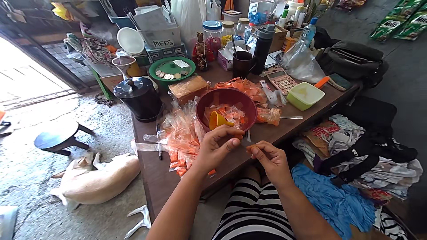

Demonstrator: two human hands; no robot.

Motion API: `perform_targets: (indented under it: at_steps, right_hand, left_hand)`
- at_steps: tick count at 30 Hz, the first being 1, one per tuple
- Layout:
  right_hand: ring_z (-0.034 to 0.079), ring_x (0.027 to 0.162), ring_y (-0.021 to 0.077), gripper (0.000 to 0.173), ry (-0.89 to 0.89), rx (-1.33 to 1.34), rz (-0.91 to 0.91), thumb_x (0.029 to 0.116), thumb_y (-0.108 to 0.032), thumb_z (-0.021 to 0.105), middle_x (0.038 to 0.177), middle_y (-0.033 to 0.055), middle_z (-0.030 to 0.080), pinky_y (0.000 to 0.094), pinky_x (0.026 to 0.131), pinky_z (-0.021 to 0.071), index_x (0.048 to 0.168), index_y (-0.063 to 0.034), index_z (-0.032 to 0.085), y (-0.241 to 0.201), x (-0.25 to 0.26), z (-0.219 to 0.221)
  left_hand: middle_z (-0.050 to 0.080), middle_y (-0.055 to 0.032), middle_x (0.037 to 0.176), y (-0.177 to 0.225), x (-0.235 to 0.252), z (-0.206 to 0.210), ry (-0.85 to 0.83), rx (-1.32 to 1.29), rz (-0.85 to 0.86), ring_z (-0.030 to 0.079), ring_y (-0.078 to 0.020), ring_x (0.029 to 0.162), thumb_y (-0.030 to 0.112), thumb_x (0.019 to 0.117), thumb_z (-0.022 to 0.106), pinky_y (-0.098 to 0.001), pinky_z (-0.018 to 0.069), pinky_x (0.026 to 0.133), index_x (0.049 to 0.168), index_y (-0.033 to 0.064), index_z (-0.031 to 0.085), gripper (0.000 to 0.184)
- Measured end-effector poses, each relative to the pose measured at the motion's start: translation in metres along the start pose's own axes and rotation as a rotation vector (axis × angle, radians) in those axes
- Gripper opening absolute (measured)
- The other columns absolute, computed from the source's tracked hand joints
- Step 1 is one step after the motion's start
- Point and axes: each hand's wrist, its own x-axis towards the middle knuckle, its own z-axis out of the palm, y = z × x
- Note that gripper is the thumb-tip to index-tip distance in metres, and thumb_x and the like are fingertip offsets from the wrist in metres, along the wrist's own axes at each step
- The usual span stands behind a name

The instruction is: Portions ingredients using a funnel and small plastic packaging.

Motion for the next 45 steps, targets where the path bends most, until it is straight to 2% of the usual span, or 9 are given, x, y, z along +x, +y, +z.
perform_targets:
  at_steps: [6, 12, 21, 25, 32, 35, 38, 41, 45]
  right_hand:
    - [0.067, 0.087, 0.0020, 0.019, 0.001, -0.018, -0.010, 0.1014, -0.013, 0.061, 0.098, -0.0008, 0.073, 0.0170, 0.081, 0.0564, 0.103, -0.0018, 0.075, 0.003, 0.001, 0.000]
    - [0.067, 0.088, 0.0016, 0.019, -0.008, -0.044, -0.027, 0.1014, -0.014, 0.061, 0.098, -0.0006, 0.073, 0.0168, 0.080, 0.0565, 0.103, -0.0020, 0.076, 0.002, 0.001, 0.003]
    - [0.066, 0.086, 0.0005, 0.020, 0.002, -0.062, -0.032, 0.1018, -0.015, 0.061, 0.098, -0.0006, 0.073, 0.0158, 0.079, 0.0554, 0.103, -0.0021, 0.075, 0.004, 0.000, 0.001]
    - [0.065, 0.084, -0.0005, 0.019, -0.002, -0.040, -0.025, 0.1014, -0.015, 0.062, 0.098, -0.0008, 0.073, 0.0146, 0.076, 0.0553, 0.103, -0.0021, 0.075, 0.003, -0.001, 0.002]
    - [0.063, 0.083, -0.0018, 0.020, -0.029, -0.073, -0.036, 0.1014, -0.016, 0.062, 0.093, -0.0019, 0.070, 0.0132, 0.075, 0.0535, 0.103, -0.0015, 0.075, -0.002, -0.003, 0.008]
    - [0.059, 0.076, -0.0039, 0.026, -0.004, -0.084, -0.048, 0.0995, -0.020, 0.066, 0.098, -0.0014, 0.070, 0.0115, 0.067, 0.0505, 0.115, -0.0006, 0.072, -0.002, -0.003, 0.007]
    - [0.040, 0.064, -0.0088, 0.052, 0.047, -0.215, -0.183, 0.0923, -0.026, 0.077, 0.114, 0.0018, 0.063, 0.0074, 0.054, 0.0330, 0.135, -0.0023, 0.058, 0.006, -0.003, 0.006]
    - [0.045, 0.074, -0.0055, 0.040, 0.099, -0.437, -0.387, 0.0945, -0.024, 0.075, 0.119, 0.0047, 0.051, 0.0053, 0.062, 0.0369, 0.129, -0.0122, 0.059, 0.010, -0.001, 0.008]
    - [0.048, 0.072, -0.0026, 0.017, 0.134, -0.563, -0.462, 0.0974, -0.019, 0.070, 0.119, 0.0094, 0.054, 0.0075, 0.064, 0.0417, 0.114, -0.0153, 0.070, 0.013, -0.002, 0.009]
  left_hand:
    - [0.074, 0.0018, 0.093, 0.003, -0.001, 0.005, 0.025, 0.039, -0.064, 0.070, -0.0029, 0.082, 0.006, 0.0950, 0.070, -0.0201, 0.0602, 0.077, 0.102, 0.0007, 0.076, 0.011]
    - [0.070, 0.0041, 0.081, -0.002, -0.003, 0.007, 0.114, 0.174, -0.031, 0.064, 0.0016, 0.068, 0.015, 0.0946, 0.072, -0.0148, 0.0557, 0.063, 0.091, 0.0033, 0.073, 0.012]
    - [0.073, -0.0008, 0.095, -0.004, -0.002, 0.006, 0.006, 0.112, 0.043, 0.067, -0.0007, 0.078, 0.009, 0.0990, 0.066, -0.0167, 0.0581, 0.072, 0.103, -0.0005, 0.074, 0.013]
    - [0.069, 0.0033, 0.084, -0.003, -0.002, 0.007, 0.038, 0.184, 0.021, 0.063, 0.0018, 0.072, 0.017, 0.0977, 0.069, -0.0143, 0.0547, 0.066, 0.093, 0.0026, 0.072, 0.015]
    - [0.054, 0.0048, 0.072, -0.004, -0.002, 0.010, -0.012, 0.304, 0.067, 0.051, 0.0036, 0.068, 0.024, 0.1089, 0.049, -0.0126, 0.0428, 0.064, 0.081, 0.0046, 0.063, 0.037]
    - [0.063, 0.0045, 0.079, -0.004, -0.002, 0.009, 0.004, 0.187, 0.032, 0.059, 0.0025, 0.073, 0.022, 0.1041, 0.060, -0.0142, 0.0505, 0.068, 0.089, 0.0034, 0.069, 0.026]
    - [0.066, 0.0075, 0.079, 0.000, -0.002, 0.009, 0.090, 0.097, -0.080, 0.060, 0.0030, 0.068, 0.018, 0.0952, 0.073, -0.0141, 0.0518, 0.063, 0.091, 0.0070, 0.072, 0.011]
    - [0.062, 0.0112, 0.071, 0.003, -0.002, 0.009, 0.128, 0.086, -0.160, 0.055, 0.0048, 0.060, 0.019, 0.0959, 0.071, -0.0125, 0.0472, 0.057, 0.085, 0.0125, 0.068, 0.013]
    - [0.057, 0.0141, 0.065, 0.006, -0.002, 0.010, 0.087, 0.093, -0.214, 0.053, 0.0069, 0.057, 0.017, 0.0989, 0.064, -0.0112, 0.0442, 0.054, 0.078, 0.0153, 0.064, 0.021]
